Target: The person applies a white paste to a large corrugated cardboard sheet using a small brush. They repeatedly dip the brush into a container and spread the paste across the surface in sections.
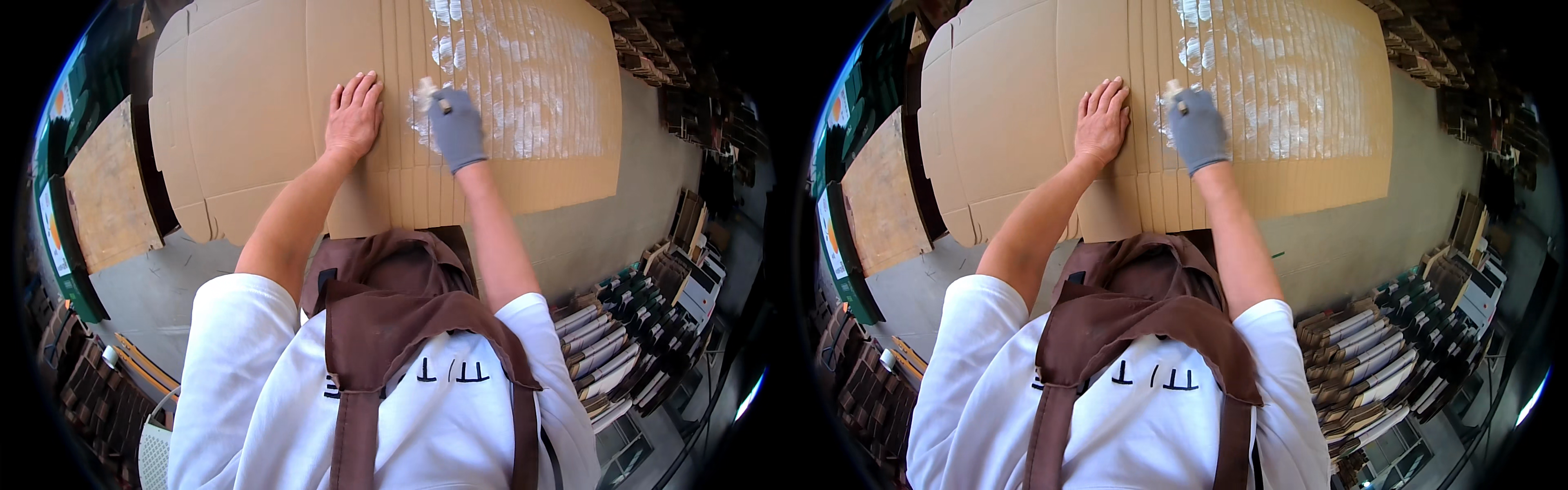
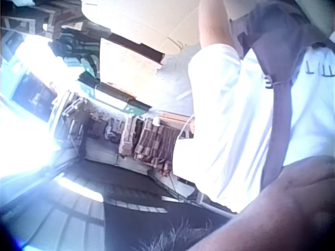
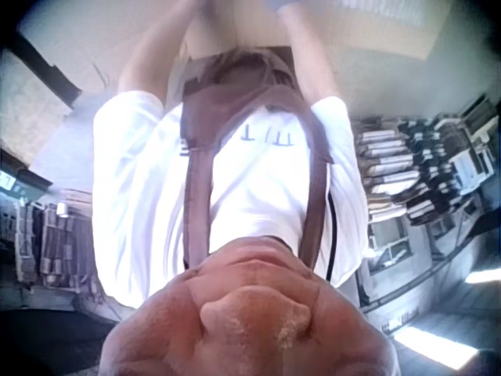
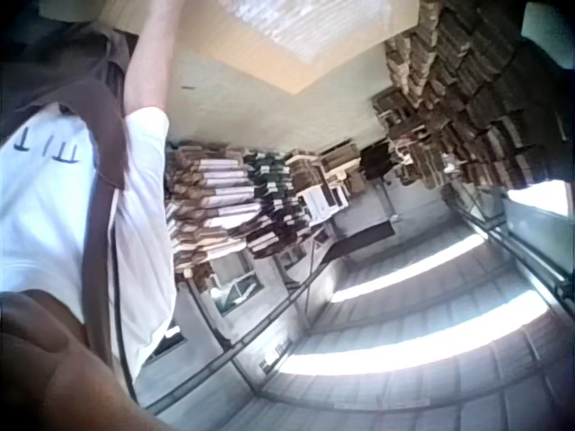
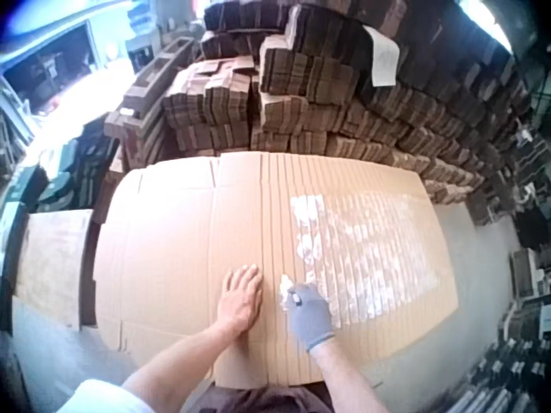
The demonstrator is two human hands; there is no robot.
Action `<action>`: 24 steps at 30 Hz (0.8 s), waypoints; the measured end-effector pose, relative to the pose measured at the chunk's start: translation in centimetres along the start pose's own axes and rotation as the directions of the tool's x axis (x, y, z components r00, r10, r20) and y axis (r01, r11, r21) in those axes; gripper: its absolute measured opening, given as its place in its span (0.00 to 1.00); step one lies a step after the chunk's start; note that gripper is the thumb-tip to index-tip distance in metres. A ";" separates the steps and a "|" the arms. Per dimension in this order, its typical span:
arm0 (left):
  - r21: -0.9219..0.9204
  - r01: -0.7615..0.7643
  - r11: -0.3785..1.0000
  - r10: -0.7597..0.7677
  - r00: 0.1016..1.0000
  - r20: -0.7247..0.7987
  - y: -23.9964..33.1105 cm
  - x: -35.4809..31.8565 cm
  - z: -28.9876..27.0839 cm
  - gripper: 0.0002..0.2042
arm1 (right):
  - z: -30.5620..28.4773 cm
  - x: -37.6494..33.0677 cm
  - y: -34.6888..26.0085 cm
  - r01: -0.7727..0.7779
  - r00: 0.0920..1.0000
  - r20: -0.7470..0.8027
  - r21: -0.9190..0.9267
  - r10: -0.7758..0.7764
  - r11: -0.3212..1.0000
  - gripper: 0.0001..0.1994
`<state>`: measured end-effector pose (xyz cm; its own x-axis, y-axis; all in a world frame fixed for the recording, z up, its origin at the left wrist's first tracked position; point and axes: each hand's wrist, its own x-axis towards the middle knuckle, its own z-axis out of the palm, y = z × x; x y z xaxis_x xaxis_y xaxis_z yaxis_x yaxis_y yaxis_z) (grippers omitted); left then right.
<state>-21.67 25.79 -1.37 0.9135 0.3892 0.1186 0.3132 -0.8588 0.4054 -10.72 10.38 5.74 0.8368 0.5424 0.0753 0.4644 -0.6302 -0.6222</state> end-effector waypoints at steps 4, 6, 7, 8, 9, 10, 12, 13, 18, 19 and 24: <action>-0.021 0.019 1.000 -0.019 1.000 -0.002 -0.3 -0.3 -0.2 0.18 | -2.7 3.9 1.9 -0.131 0.991 -0.046 -0.164 0.125 0.978 0.06; -0.012 0.013 1.000 -0.013 1.000 -0.003 -0.3 0.2 0.0 0.19 | -1.2 3.6 -0.6 -0.023 1.000 0.001 -0.043 0.023 0.999 0.07; -0.009 0.009 1.000 -0.009 1.000 0.004 -0.1 -0.1 -0.1 0.19 | -0.3 2.9 -2.0 0.023 0.999 0.025 0.019 -0.024 1.000 0.08; -0.008 0.017 1.000 -0.017 1.000 0.012 0.0 -0.2 -0.1 0.19 | 0.2 2.5 -3.1 -0.016 0.988 0.155 -0.066 0.026 0.998 0.09; -0.008 0.020 1.000 -0.020 1.000 0.019 0.1 -0.2 -0.2 0.19 | 0.1 3.3 -1.8 0.003 0.993 0.118 -0.103 0.010 0.995 0.08; -0.008 0.023 1.000 -0.023 0.999 0.026 0.1 0.1 -0.3 0.19 | -0.3 4.5 0.7 0.019 0.997 0.081 -0.141 -0.007 0.990 0.08; -0.020 0.027 0.999 -0.027 0.999 0.021 0.0 0.1 -0.5 0.19 | -2.5 6.7 1.9 -0.080 0.991 0.077 -0.334 0.112 0.939 0.08; -0.027 0.033 0.999 -0.033 0.999 0.021 0.0 -0.1 -0.5 0.19 | -2.5 6.8 1.7 -0.060 0.993 0.076 -0.308 0.087 0.950 0.08; 0.004 0.028 1.000 -0.028 0.999 0.027 0.0 -0.2 -0.1 0.19 | -0.3 7.7 -0.5 0.158 0.980 0.157 -0.265 -0.119 0.951 0.06; -0.003 0.025 1.000 -0.025 0.999 0.019 0.0 0.0 -0.1 0.19 | 0.0 7.8 -0.5 0.171 0.970 0.219 -0.293 -0.109 0.941 0.06; -0.005 0.039 0.999 -0.039 0.999 0.027 0.1 0.4 -0.2 0.19 | -3.5 11.8 2.2 0.042 0.993 0.115 -0.334 -0.003 0.942 0.09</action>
<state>-21.38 25.93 -1.11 0.9072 0.4134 0.0780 0.3477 -0.8412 0.4141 1.19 13.42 8.01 0.7962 0.6049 -0.0129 0.5694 -0.7563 -0.3222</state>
